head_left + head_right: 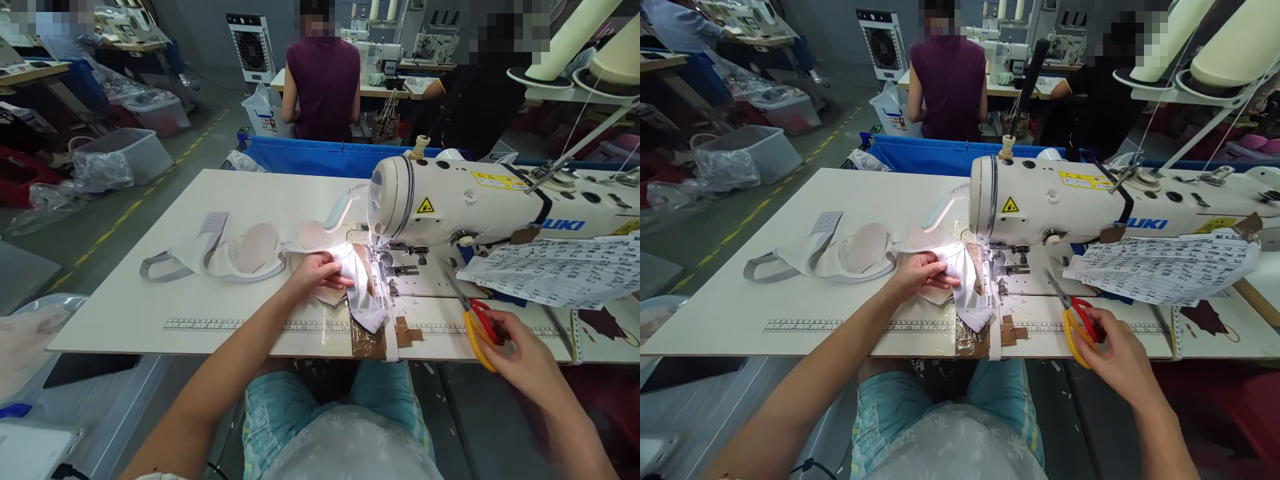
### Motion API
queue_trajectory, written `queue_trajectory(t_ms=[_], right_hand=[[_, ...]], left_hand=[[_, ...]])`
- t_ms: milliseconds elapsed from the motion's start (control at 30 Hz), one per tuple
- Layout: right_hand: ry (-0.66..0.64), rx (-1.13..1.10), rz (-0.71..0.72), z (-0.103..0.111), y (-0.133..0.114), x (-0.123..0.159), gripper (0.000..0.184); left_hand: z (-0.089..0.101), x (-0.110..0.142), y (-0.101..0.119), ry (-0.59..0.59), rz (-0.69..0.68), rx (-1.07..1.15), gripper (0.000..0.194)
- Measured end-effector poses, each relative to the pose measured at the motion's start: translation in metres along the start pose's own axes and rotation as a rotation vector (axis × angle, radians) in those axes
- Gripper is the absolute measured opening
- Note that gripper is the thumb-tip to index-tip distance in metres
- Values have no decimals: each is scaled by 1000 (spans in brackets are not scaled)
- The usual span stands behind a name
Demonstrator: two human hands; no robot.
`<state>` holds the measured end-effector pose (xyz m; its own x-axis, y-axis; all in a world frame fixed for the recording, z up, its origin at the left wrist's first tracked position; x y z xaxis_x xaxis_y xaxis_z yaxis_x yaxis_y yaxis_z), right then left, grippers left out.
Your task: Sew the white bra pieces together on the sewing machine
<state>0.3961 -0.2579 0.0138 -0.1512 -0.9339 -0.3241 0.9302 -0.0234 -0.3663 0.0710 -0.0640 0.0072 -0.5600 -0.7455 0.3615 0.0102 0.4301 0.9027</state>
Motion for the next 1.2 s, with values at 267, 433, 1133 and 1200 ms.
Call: queue_trajectory(t_ms=[267,433,1133,1200], right_hand=[[70,229,348,-30,-109,-46,25],[20,257,365,-47,-119,-64,30],[37,323,443,-55,-129,-77,31],[42,353,461,-54,-128,-77,31]], left_hand=[[3,-1,-2,-26,2,30,22],[4,-3,-4,-52,-11,46,23],[3,-3,-4,-49,23,55,22],[3,-3,-3,-47,29,53,21]])
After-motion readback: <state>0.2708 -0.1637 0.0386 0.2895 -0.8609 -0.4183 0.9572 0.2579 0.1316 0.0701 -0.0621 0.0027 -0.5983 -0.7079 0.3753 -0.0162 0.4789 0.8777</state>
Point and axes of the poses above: each hand's wrist, its own x-axis away from the middle knuckle, its own z-axis out of the back of the hand, y = z × x, the point moved 3 cm from there along -x, towards the middle knuckle, and after that the axes turned 1 degree about z, right-handed, at the moved point
